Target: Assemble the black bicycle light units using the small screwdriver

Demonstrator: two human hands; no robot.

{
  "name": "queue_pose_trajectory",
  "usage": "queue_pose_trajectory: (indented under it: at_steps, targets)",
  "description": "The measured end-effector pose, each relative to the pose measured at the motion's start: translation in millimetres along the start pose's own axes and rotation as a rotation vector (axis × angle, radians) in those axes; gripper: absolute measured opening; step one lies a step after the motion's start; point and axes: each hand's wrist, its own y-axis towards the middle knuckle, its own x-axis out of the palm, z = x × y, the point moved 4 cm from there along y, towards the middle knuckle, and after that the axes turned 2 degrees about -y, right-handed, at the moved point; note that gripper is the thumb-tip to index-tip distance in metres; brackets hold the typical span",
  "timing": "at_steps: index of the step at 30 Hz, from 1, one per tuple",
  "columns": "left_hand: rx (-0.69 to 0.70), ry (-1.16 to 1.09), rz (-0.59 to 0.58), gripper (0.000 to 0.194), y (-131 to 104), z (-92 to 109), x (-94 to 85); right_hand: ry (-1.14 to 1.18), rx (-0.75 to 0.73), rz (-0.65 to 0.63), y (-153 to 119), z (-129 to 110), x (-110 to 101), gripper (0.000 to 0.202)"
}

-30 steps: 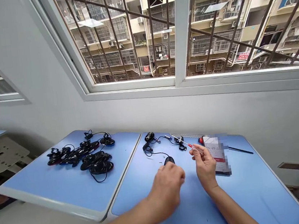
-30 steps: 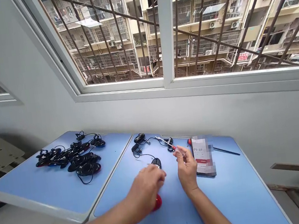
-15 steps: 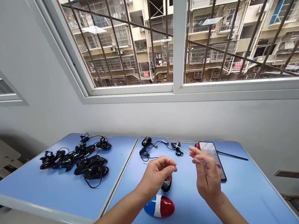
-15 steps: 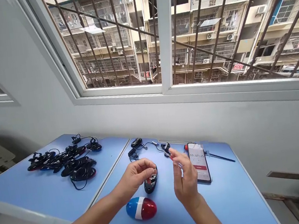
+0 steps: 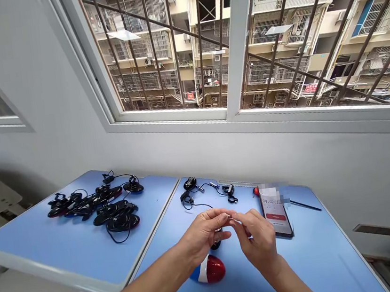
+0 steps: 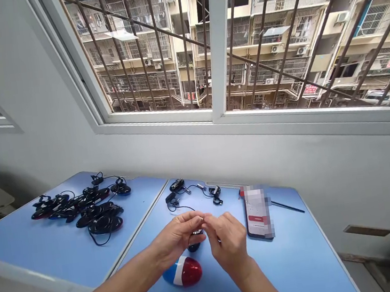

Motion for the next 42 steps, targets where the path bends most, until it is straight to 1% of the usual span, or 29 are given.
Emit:
queue_pose_trajectory:
  at_steps: [2,4,6,7,8,9,11,12,13,14,16,18,20,22,24,27,30,34,37,42]
  targets:
    - [-0.015,0.012,-0.022,0.037,0.5,-3.3,2.4,-0.014,0.000,-0.014,-0.6,0.6,0.6,0.023]
    - [-0.020,0.036,-0.019,0.036,0.8,-5.3,2.7,-0.012,0.018,-0.030,-1.1,2.1,0.8,0.019]
    - [-0.003,0.132,-0.013,0.034,-0.9,-5.0,0.3,-0.001,0.045,-0.039,-1.0,3.9,0.4,0.016]
    - [0.041,0.245,-0.003,0.032,-2.7,-3.1,-2.3,0.005,0.058,-0.041,-0.7,5.0,0.0,0.016]
    - [0.119,0.411,0.015,0.030,-5.4,-0.1,-5.4,0.008,0.075,-0.040,-0.3,6.3,-0.5,0.015]
    - [0.228,0.622,0.051,0.026,-8.8,3.7,-8.8,0.008,0.095,-0.037,0.1,8.1,-0.9,0.013]
    - [0.447,1.102,0.174,0.021,-16.5,8.6,-14.3,-0.007,0.153,-0.040,-0.1,13.2,-0.3,0.012]
    - [0.504,1.318,0.239,0.021,-18.8,7.7,-16.4,-0.018,0.189,-0.052,-1.0,16.4,1.2,0.012]
    - [0.510,1.493,0.291,0.024,-19.1,4.7,-18.2,-0.030,0.225,-0.068,-2.7,19.7,3.4,0.014]
    - [0.473,1.623,0.326,0.028,-17.3,0.2,-19.9,-0.040,0.260,-0.091,-5.0,22.9,6.3,0.016]
    - [0.355,1.765,0.345,0.038,-9.9,-9.3,-21.3,-0.058,0.327,-0.146,-11.0,28.8,13.3,0.019]
    - [0.279,1.802,0.343,0.042,-1.6,-14.7,-20.9,-0.079,0.406,-0.199,-17.2,33.9,19.3,0.021]
    - [0.246,1.775,0.303,0.041,4.5,-14.8,-22.3,-0.094,0.495,-0.250,-22.0,38.0,22.7,0.022]
    - [0.253,1.698,0.205,0.039,6.8,-10.6,-27.2,-0.101,0.581,-0.297,-24.8,41.1,23.8,0.021]
    - [0.277,1.597,0.066,0.039,6.3,-3.9,-34.9,-0.110,0.633,-0.338,-26.0,42.7,24.0,0.020]
    - [0.299,1.486,-0.134,0.041,5.5,6.3,-47.4,-0.133,0.626,-0.401,-27.2,42.8,25.9,0.017]
    - [0.299,1.406,-0.249,0.043,8.5,12.4,-56.6,-0.144,0.576,-0.476,-30.2,42.2,30.1,0.017]
    - [0.318,1.292,-0.312,0.047,13.0,14.5,-63.4,-0.142,0.518,-0.554,-35.0,41.5,33.0,0.017]
    - [0.330,1.219,-0.313,0.048,13.5,14.5,-68.7,-0.146,0.481,-0.608,-37.4,39.8,33.4,0.015]
    - [0.326,1.211,-0.326,0.050,10.7,12.7,-76.6,-0.161,0.421,-0.665,-39.4,34.8,36.1,0.018]
